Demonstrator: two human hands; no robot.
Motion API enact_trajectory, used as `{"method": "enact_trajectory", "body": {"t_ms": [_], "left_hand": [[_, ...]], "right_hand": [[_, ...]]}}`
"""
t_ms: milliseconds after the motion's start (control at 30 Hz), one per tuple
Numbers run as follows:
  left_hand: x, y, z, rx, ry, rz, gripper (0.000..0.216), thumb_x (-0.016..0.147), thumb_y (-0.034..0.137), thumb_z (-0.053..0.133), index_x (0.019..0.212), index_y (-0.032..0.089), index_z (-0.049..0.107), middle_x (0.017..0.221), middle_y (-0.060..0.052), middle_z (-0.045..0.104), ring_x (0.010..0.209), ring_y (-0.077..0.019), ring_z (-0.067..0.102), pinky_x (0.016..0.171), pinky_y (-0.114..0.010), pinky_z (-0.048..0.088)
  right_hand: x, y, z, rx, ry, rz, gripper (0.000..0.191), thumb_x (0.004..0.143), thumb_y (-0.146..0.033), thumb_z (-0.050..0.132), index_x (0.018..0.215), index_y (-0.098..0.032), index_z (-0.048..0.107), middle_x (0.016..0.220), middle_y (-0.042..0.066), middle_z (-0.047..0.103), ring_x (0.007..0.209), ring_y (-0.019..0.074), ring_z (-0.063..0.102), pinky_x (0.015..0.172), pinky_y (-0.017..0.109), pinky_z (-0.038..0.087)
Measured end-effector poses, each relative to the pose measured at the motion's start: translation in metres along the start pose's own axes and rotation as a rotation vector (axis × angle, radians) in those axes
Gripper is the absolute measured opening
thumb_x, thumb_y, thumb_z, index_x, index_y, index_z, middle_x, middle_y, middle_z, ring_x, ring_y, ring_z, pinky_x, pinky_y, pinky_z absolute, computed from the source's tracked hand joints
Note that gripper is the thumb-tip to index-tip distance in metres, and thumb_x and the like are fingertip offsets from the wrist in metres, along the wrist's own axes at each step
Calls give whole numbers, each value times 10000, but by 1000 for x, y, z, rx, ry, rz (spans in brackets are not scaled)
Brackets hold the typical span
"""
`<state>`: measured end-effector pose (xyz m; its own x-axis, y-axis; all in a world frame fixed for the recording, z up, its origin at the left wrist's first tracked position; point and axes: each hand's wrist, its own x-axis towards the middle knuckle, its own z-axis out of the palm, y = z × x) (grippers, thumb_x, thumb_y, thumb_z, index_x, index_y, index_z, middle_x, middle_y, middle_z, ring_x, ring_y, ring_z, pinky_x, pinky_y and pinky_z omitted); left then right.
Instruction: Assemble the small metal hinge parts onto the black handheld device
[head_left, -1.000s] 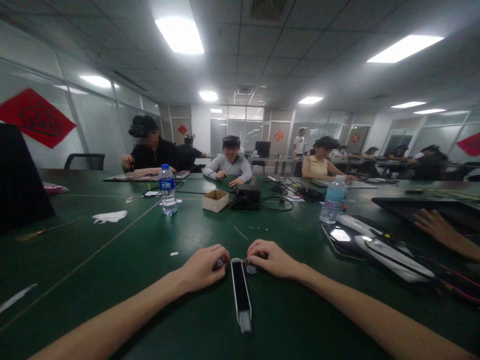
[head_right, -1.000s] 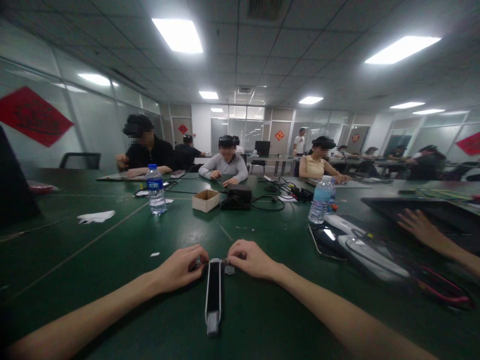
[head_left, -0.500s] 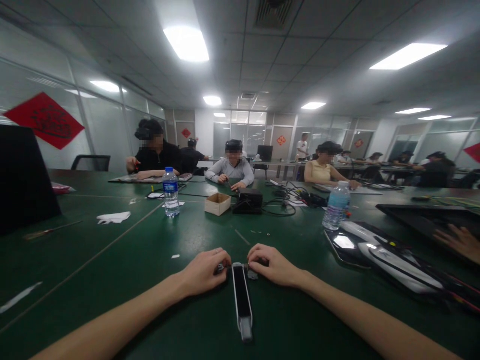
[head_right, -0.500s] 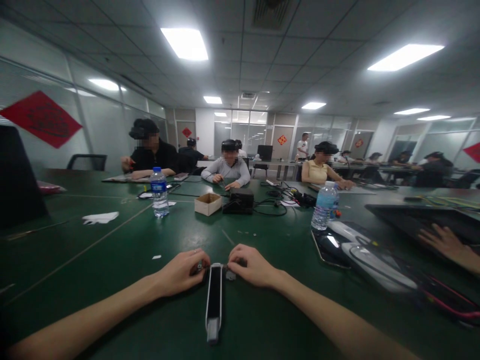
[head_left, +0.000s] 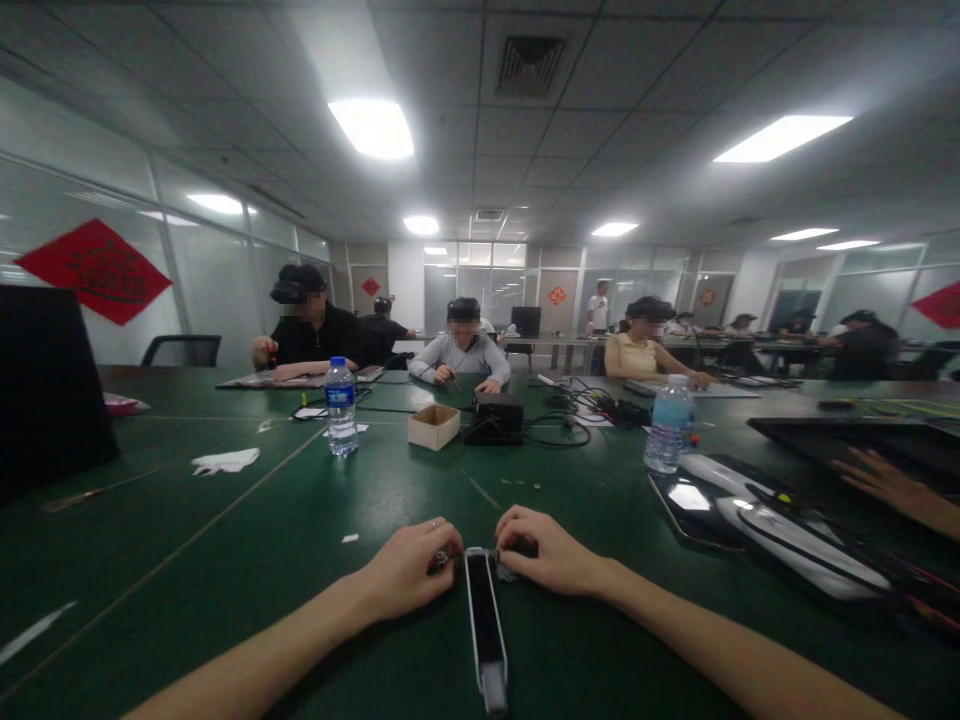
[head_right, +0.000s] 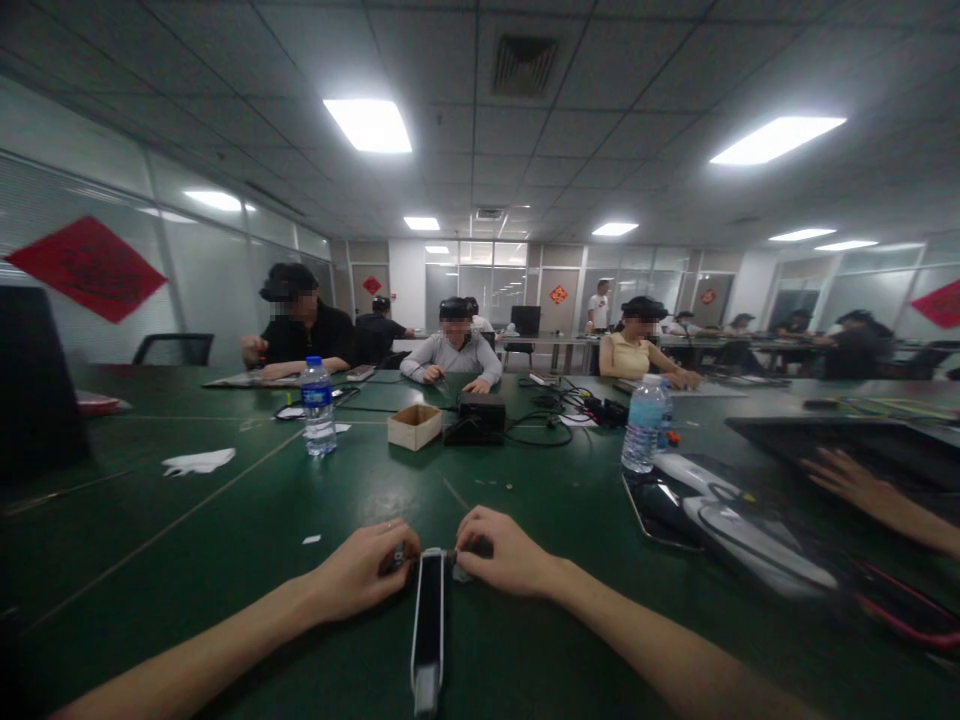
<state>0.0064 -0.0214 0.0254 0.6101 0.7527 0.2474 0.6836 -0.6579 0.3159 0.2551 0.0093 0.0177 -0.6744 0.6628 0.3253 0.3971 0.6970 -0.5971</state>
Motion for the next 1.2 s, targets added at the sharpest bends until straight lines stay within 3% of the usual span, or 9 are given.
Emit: {"method": "enact_trajectory", "body": {"t_ms": [167, 367, 533, 700, 833, 933, 1033, 1200], "left_hand": [[0, -1, 1, 10, 7, 11, 168, 807, 115, 530, 949, 184, 586, 898, -18, 616, 742, -152, 578, 664, -239, 443], [0, -1, 0, 13, -5, -2, 185, 803, 114, 528, 961, 190, 588, 928, -21, 621, 781, -159, 591, 688, -244, 458], [0, 1, -1, 15, -12, -8, 174, 816, 123, 522, 964, 189, 586, 929, -21, 619, 758, -154, 587, 663, -239, 453], [0, 0, -1, 6, -20, -1, 174, 824, 130, 524, 974, 189, 587, 952, -27, 622, 778, -157, 591, 684, -244, 463], [-1, 0, -3, 0, -34, -13, 158, 842, 154, 526, 983, 186, 589, 965, -31, 624, 786, -155, 592, 676, -237, 467], [-1, 1, -3, 11, -31, -14, 161, 839, 152, 523, 981, 185, 591, 947, -30, 626, 773, -152, 589, 662, -234, 461], [0, 0, -1, 18, -8, -11, 151, 824, 144, 520, 953, 190, 585, 916, -24, 625, 756, -151, 584, 655, -233, 456], [-1, 0, -1, 13, -14, -5, 138, 832, 161, 519, 952, 186, 583, 930, -29, 623, 762, -157, 583, 662, -242, 457]], "right_hand": [[1, 2, 2, -20, 40, 19, 77, 811, -169, 626, 888, -166, 621, 923, 35, 601, 810, 153, 564, 729, 266, 472], [2, 0, 1, -51, 23, 23, 76, 875, -201, 561, 840, -175, 623, 911, 36, 606, 809, 149, 562, 732, 263, 464], [1, 0, 0, -42, 23, 17, 75, 808, -186, 632, 881, -169, 628, 922, 35, 609, 804, 152, 568, 727, 267, 478], [1, 2, 2, -32, 18, -3, 107, 877, -220, 564, 823, -166, 639, 972, 58, 614, 835, 155, 590, 758, 281, 488], [1, 2, 2, -51, 32, 4, 103, 804, -192, 636, 906, -175, 629, 936, 36, 609, 821, 155, 574, 733, 269, 485], [2, 4, 4, -48, 35, -34, 35, 816, -179, 618, 848, -170, 628, 946, 45, 610, 836, 156, 580, 755, 273, 487], [2, 6, 5, -42, 36, -44, 91, 867, -204, 573, 805, -171, 631, 960, 54, 611, 845, 157, 594, 778, 284, 491], [1, 5, 5, -65, 32, -13, 105, 809, -197, 632, 910, -176, 613, 916, 34, 600, 800, 157, 571, 718, 276, 494]]}}
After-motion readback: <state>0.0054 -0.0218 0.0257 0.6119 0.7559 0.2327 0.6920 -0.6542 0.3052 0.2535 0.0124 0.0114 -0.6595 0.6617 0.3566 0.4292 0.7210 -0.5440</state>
